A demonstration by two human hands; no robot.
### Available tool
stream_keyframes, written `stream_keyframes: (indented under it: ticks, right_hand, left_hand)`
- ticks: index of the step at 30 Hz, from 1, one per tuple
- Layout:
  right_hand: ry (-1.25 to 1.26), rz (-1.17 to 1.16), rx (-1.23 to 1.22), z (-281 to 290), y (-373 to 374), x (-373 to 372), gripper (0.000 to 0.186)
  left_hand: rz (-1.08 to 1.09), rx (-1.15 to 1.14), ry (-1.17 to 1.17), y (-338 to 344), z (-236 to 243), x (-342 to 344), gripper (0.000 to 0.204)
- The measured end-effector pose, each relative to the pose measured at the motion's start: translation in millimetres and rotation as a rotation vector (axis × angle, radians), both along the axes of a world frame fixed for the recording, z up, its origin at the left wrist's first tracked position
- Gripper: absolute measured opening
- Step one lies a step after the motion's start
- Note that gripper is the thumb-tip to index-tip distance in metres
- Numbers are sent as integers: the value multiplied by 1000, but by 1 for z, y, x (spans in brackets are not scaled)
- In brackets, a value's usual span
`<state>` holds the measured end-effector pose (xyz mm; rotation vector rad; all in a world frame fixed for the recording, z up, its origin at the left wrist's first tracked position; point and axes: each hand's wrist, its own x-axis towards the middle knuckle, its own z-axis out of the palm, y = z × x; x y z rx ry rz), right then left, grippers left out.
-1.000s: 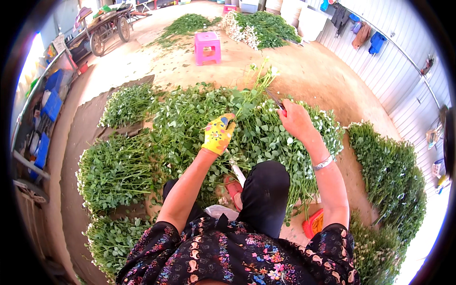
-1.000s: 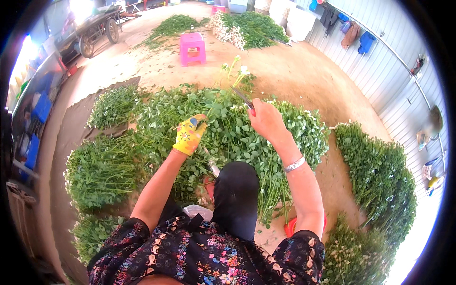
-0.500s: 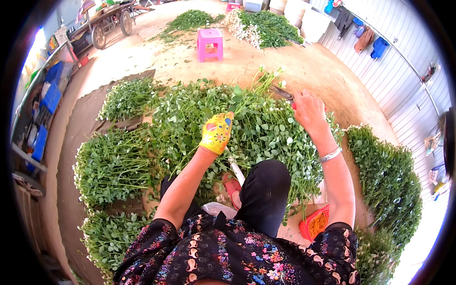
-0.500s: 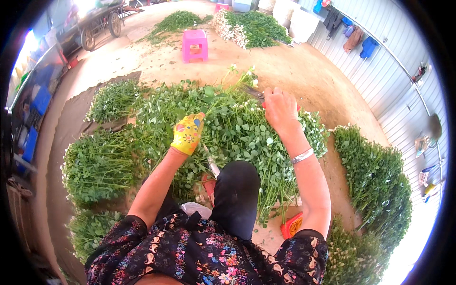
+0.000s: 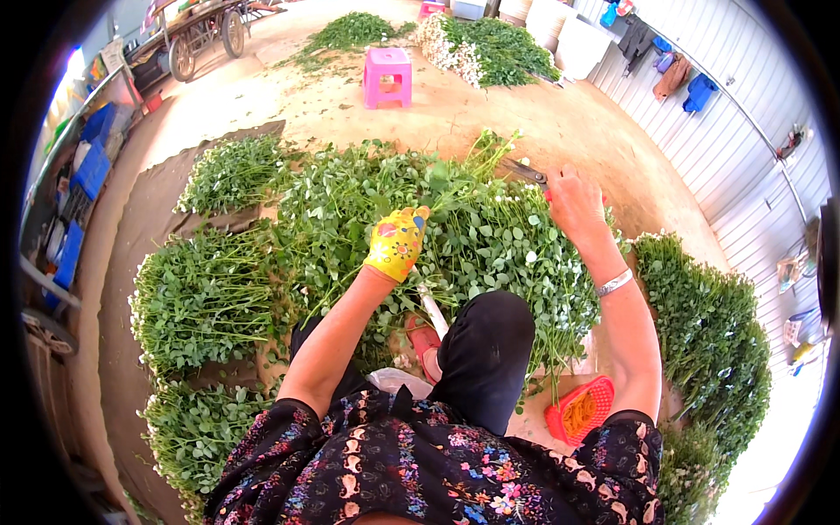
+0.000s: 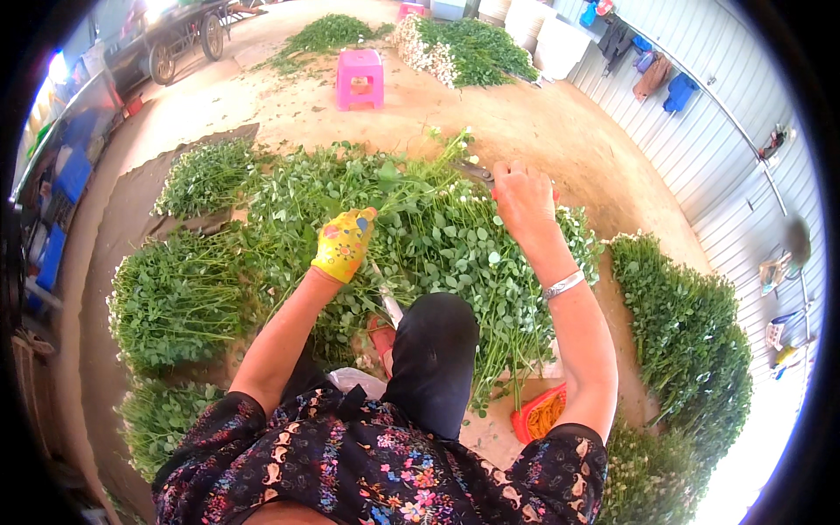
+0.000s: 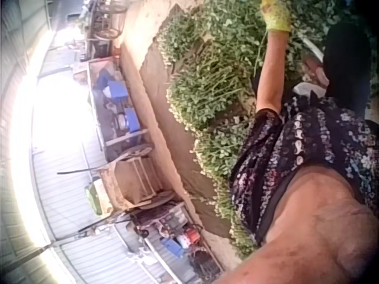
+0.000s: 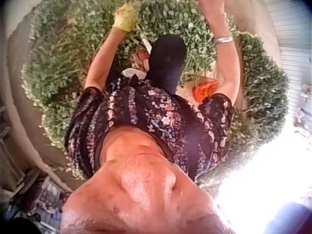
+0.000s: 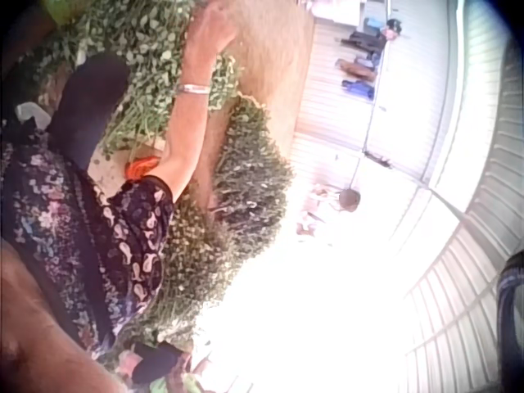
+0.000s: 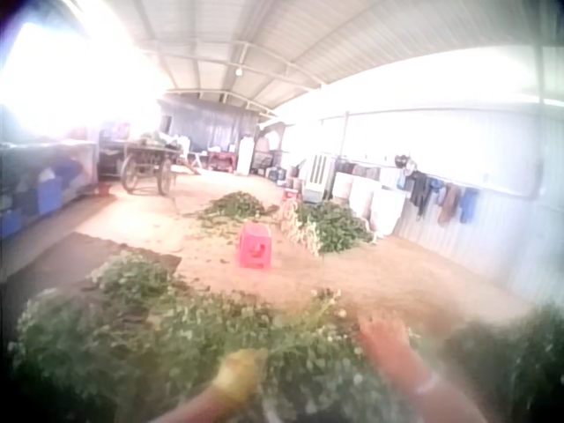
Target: The person trims stems and removes leaves from individual flowers using shears, then places the processed flowers onto organized piles on the floor.
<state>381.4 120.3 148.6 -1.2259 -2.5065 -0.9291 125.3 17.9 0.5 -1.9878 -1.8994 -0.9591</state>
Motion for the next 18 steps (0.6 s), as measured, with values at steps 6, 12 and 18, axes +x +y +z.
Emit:
stream_keyframes:
  ticks: [6, 12, 18]
  right_hand:
    - [-14, 61, 48, 2, 5, -3, 20]
    - [-62, 84, 38, 4, 8, -1, 18]
    - [-84, 50, -115, 2, 9, 6, 14]
  left_hand:
    - [-43, -93, -75, -4, 2, 1, 24]
    - [-59, -98, -13, -4, 2, 0, 23]
    - [-32, -113, -22, -5, 2, -4, 22]
